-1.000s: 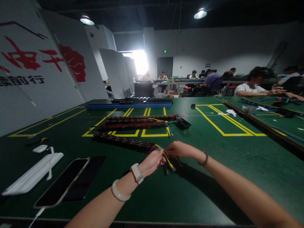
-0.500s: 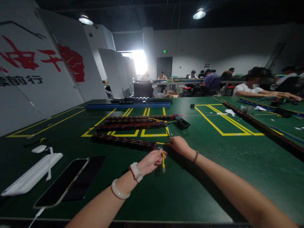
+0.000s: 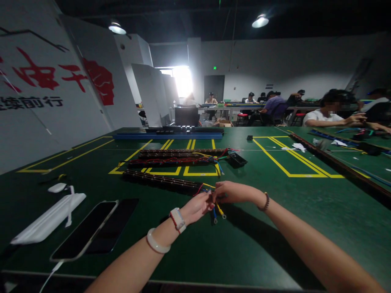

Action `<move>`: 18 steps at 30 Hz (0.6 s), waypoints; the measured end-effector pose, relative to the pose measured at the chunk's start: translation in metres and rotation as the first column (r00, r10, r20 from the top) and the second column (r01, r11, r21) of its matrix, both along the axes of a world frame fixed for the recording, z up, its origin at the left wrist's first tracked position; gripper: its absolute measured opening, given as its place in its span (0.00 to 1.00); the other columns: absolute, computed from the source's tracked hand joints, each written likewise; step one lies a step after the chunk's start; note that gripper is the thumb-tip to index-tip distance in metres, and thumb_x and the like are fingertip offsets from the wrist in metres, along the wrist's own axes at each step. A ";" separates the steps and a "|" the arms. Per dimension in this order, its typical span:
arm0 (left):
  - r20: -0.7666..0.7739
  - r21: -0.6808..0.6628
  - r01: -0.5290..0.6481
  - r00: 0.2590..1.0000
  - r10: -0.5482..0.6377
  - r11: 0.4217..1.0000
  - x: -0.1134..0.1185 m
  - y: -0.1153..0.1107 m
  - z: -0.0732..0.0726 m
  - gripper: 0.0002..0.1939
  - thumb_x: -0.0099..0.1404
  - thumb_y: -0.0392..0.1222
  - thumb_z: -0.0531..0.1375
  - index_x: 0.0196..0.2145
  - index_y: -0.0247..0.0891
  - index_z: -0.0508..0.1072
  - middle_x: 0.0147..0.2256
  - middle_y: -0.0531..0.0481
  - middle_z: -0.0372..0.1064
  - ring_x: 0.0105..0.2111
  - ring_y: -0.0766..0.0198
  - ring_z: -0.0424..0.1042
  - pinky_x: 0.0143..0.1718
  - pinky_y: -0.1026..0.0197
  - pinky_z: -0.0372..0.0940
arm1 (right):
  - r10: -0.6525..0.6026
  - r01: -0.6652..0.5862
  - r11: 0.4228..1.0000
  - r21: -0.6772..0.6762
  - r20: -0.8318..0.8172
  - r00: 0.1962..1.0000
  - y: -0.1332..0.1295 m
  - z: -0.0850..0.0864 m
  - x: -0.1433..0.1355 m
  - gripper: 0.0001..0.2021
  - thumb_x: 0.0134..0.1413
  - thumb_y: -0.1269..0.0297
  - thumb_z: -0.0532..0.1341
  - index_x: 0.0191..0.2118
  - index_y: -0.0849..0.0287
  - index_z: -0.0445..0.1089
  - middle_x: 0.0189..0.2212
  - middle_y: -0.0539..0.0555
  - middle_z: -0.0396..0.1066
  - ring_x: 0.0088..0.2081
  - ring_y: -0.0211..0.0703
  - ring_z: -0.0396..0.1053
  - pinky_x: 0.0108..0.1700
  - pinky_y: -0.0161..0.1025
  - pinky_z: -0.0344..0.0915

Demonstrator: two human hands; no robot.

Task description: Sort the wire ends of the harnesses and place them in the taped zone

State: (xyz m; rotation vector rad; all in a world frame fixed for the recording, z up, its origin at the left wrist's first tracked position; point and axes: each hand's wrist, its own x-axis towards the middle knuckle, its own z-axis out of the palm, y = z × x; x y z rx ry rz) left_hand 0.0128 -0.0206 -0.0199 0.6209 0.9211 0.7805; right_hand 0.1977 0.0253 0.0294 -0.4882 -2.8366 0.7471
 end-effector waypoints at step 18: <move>-0.003 0.054 -0.021 1.000 0.021 0.998 -0.001 -0.003 0.004 0.08 0.66 0.32 0.52 0.40 0.27 0.69 0.38 0.38 0.70 0.27 0.70 0.70 0.25 0.69 0.60 | -0.502 0.560 0.825 0.079 -0.353 0.790 0.025 0.002 -0.039 0.10 0.60 0.63 0.57 0.38 0.62 0.73 0.32 0.54 0.72 0.34 0.37 0.68 0.36 0.32 0.59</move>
